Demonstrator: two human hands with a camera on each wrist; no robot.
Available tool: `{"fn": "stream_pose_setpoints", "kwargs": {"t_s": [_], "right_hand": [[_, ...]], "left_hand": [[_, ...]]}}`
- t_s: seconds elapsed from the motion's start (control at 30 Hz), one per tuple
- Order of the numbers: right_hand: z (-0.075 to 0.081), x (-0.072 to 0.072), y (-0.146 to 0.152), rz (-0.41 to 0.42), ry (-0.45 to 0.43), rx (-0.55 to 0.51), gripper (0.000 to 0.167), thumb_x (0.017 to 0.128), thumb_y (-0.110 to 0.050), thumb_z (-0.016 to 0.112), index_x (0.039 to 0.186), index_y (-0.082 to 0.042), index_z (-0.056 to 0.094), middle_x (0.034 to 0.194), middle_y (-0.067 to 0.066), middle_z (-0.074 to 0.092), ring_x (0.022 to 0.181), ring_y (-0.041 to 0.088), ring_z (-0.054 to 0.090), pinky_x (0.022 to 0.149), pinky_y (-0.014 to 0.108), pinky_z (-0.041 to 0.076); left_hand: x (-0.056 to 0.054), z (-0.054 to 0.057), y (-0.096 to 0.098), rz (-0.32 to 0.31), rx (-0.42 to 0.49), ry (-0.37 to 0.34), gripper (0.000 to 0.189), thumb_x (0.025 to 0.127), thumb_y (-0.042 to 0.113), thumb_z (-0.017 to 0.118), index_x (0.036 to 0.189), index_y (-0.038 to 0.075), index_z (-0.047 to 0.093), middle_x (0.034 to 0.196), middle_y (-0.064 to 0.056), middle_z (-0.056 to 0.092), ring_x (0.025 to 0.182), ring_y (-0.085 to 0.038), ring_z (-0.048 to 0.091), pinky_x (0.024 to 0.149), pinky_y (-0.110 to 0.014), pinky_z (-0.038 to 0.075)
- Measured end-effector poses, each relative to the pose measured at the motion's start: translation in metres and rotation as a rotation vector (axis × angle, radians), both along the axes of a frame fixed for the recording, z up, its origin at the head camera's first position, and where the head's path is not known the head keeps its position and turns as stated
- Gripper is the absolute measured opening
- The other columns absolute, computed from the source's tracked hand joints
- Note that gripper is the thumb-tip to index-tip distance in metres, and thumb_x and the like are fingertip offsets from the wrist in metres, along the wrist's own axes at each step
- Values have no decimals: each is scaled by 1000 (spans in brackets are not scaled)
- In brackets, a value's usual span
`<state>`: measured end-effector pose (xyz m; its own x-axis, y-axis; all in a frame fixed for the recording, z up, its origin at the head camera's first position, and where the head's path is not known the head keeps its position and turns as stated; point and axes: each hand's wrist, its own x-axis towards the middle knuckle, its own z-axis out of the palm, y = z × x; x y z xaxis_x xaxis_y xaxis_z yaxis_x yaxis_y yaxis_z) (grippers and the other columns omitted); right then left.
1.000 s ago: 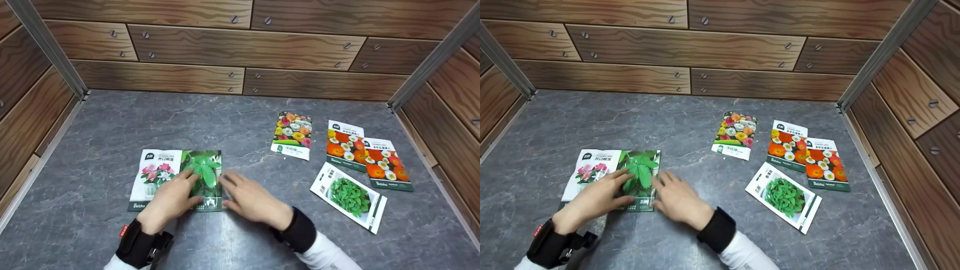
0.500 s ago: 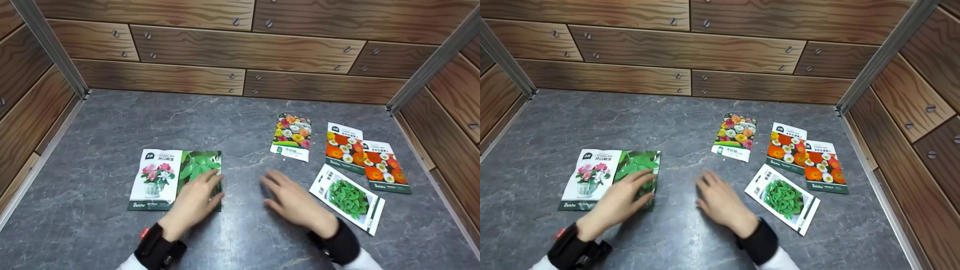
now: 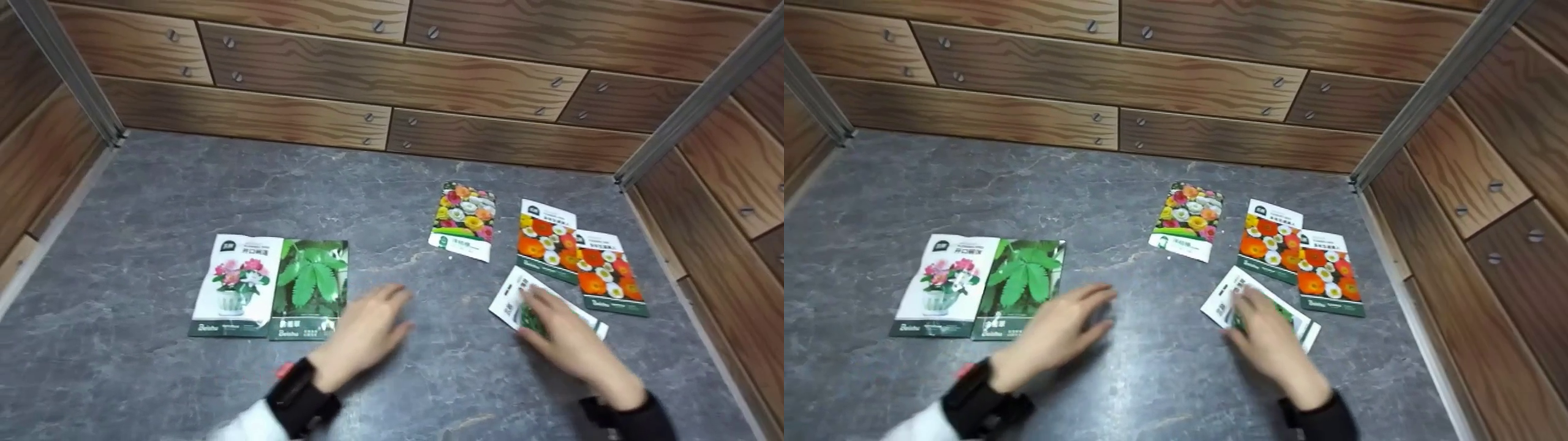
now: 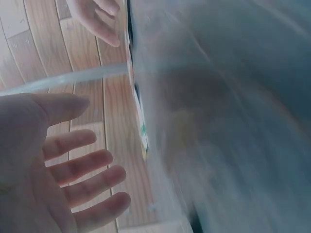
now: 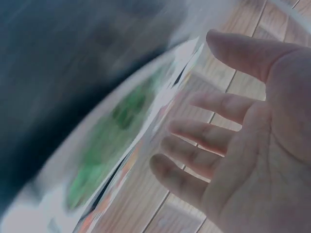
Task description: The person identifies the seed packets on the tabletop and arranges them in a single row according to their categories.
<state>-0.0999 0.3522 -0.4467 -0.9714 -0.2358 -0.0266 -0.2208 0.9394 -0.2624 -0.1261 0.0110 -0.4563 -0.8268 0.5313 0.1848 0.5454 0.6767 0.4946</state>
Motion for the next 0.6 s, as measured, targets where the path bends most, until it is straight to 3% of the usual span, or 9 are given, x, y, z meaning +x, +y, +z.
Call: {"fn": "stream_pose_setpoints", "kwargs": {"t_s": [0.2,0.37,0.6], "right_hand": [[-5,-5,42,-85,-49,29,72,98,-31,74,153,5,47,156,38,44,137,62,47,112,76,42],[-6,-8,60,-154,-131,64,76,100,-39,69,157,4,42,153,42,44,136,64,46,108,77,43],[-9,-12,41,-174,-90,76,72,98,-37,72,152,4,49,130,35,57,106,45,62,87,60,55]], "left_hand": [[-3,3,40,-29,-75,-41,47,98,28,72,140,7,63,147,-14,65,132,-30,67,111,-45,58],[-9,1,70,-53,-88,-71,46,98,31,73,138,9,65,143,-13,68,129,-30,68,106,-47,61],[-15,-7,108,-37,-115,-86,41,98,31,73,134,10,69,134,-11,73,122,-29,70,97,-43,63]]}}
